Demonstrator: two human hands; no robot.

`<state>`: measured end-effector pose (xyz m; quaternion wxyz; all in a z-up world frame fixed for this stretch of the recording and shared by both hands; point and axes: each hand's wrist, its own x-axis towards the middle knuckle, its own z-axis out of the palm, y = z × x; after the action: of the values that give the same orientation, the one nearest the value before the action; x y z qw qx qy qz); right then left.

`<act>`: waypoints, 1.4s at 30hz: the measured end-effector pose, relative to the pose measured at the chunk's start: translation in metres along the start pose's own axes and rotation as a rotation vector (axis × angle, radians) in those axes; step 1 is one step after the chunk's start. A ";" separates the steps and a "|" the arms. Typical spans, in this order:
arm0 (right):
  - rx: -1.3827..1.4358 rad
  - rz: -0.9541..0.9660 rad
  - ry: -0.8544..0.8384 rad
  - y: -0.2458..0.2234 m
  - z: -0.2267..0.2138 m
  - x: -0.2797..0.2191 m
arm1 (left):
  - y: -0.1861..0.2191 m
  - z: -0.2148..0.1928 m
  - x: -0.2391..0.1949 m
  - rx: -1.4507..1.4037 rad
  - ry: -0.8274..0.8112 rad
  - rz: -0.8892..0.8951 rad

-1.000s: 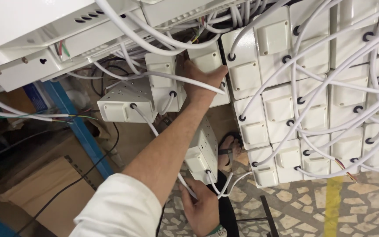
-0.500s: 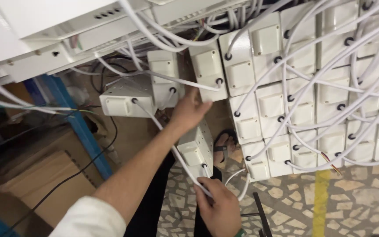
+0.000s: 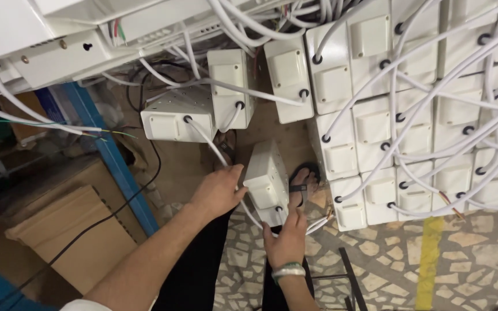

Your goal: The person uses a screwdriver to tighten screws on a white rectangular electronic device, then carries it to a floor area and places it among similar units.

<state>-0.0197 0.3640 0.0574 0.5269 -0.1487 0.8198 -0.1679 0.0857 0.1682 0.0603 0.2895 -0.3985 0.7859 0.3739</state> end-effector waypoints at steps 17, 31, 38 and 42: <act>-0.209 -0.309 0.385 0.000 0.028 0.067 | -0.002 0.117 0.042 -1.355 0.099 -0.039; -0.121 -0.379 0.590 -0.045 -0.021 0.102 | 0.061 0.059 0.087 -1.100 0.195 -0.022; -0.141 -0.494 0.689 -0.046 -0.016 0.111 | 0.060 0.068 0.106 -1.315 0.222 -0.038; -0.068 -0.599 0.773 -0.042 -0.007 0.084 | 0.069 0.066 0.110 -1.327 0.205 -0.104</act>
<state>-0.0571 0.2918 0.0097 0.1074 -0.3222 0.8815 -0.3281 -0.0191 0.2051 -0.0343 -0.0752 -0.5628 0.3929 0.7233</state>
